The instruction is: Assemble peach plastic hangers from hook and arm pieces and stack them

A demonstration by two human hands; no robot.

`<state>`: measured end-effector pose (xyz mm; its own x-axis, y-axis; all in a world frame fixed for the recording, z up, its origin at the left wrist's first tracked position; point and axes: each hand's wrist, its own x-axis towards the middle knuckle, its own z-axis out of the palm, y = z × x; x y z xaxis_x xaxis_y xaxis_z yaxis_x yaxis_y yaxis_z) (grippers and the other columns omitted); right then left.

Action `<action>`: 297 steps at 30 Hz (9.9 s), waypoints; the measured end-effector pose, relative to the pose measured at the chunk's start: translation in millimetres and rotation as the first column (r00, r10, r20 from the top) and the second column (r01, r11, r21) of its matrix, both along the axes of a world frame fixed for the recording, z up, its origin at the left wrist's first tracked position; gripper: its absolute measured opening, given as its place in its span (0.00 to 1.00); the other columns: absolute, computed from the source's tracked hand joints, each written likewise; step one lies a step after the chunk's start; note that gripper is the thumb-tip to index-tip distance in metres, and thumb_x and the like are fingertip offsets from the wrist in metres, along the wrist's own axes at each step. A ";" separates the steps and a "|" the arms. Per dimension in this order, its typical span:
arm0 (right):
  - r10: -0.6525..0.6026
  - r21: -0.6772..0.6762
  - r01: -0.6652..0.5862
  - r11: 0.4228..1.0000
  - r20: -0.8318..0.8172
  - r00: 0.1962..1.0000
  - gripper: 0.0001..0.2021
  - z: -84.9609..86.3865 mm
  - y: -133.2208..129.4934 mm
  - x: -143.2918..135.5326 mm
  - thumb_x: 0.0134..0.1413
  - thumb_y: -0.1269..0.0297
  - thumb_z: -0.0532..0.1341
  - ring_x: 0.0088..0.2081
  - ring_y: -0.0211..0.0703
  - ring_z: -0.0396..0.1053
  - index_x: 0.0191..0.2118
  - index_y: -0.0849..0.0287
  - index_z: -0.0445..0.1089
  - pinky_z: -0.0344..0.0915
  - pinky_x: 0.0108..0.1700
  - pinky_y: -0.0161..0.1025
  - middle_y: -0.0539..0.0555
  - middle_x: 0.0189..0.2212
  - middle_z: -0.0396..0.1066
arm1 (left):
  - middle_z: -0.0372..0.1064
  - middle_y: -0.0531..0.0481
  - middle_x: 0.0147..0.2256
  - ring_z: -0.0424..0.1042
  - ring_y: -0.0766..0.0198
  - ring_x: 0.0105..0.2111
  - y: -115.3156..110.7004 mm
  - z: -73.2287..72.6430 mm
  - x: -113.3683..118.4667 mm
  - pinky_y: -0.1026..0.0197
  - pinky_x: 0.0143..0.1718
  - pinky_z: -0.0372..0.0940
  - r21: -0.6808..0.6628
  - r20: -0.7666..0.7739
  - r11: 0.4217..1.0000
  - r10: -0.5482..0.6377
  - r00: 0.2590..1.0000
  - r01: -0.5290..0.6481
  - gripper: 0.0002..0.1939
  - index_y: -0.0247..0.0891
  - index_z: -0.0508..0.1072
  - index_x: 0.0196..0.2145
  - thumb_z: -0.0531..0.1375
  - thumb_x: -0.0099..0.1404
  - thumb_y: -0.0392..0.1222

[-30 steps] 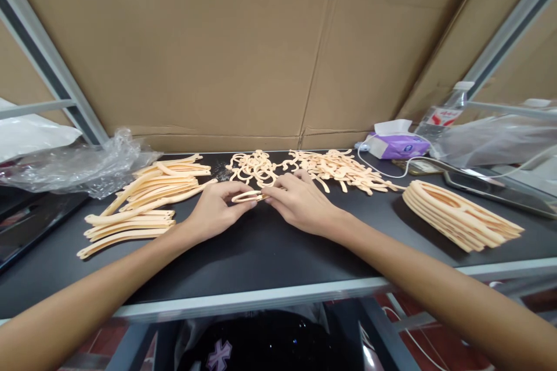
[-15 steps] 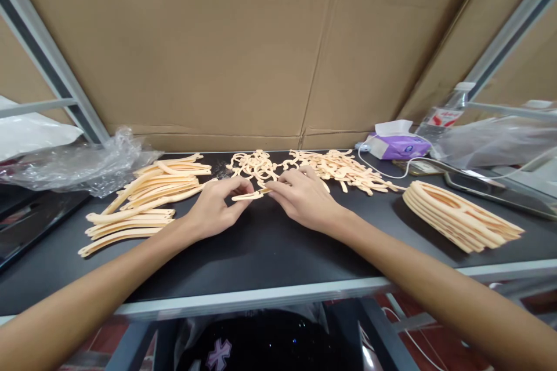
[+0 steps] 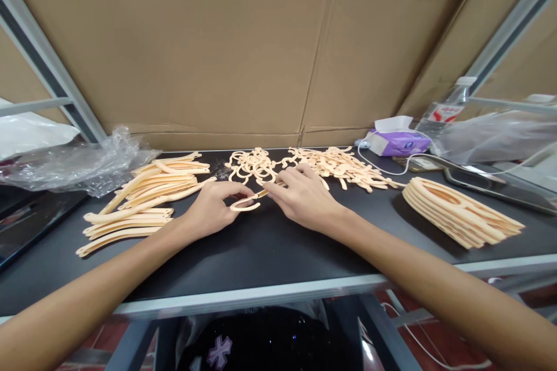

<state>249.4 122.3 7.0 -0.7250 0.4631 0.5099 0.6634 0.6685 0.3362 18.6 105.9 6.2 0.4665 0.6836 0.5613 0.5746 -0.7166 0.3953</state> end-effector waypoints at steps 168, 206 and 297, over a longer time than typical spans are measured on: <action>0.274 -0.043 -0.272 0.961 0.255 0.927 0.15 19.2 -16.2 2.1 0.68 0.75 0.50 0.32 0.40 0.60 0.39 0.61 0.74 0.48 0.42 0.44 0.54 0.31 0.71 | 0.75 0.52 0.28 0.70 0.69 0.25 -9.8 25.1 -1.1 0.68 0.29 0.63 -0.206 -0.279 0.955 -0.267 0.922 0.214 0.06 0.39 0.81 0.33 0.62 0.64 0.40; 0.161 0.166 -0.195 0.967 0.201 0.966 0.12 2.9 -10.2 -6.4 0.67 0.75 0.53 0.31 0.41 0.64 0.36 0.64 0.73 0.50 0.39 0.43 0.54 0.27 0.71 | 0.64 0.52 0.15 0.58 0.71 0.16 -3.9 17.5 6.1 0.64 0.23 0.49 -0.010 -0.417 0.997 0.063 0.907 -0.074 0.18 0.34 0.67 0.15 0.60 0.60 0.39; 0.137 0.182 -0.208 0.961 0.337 0.931 0.10 42.0 -16.1 -25.9 0.62 0.74 0.58 0.32 0.45 0.66 0.32 0.60 0.75 0.51 0.43 0.45 0.55 0.27 0.73 | 0.67 0.50 0.25 0.64 0.64 0.24 -10.9 25.0 -9.6 0.62 0.27 0.54 -0.096 -0.544 0.995 -0.079 0.836 0.031 0.13 0.37 0.67 0.25 0.54 0.69 0.36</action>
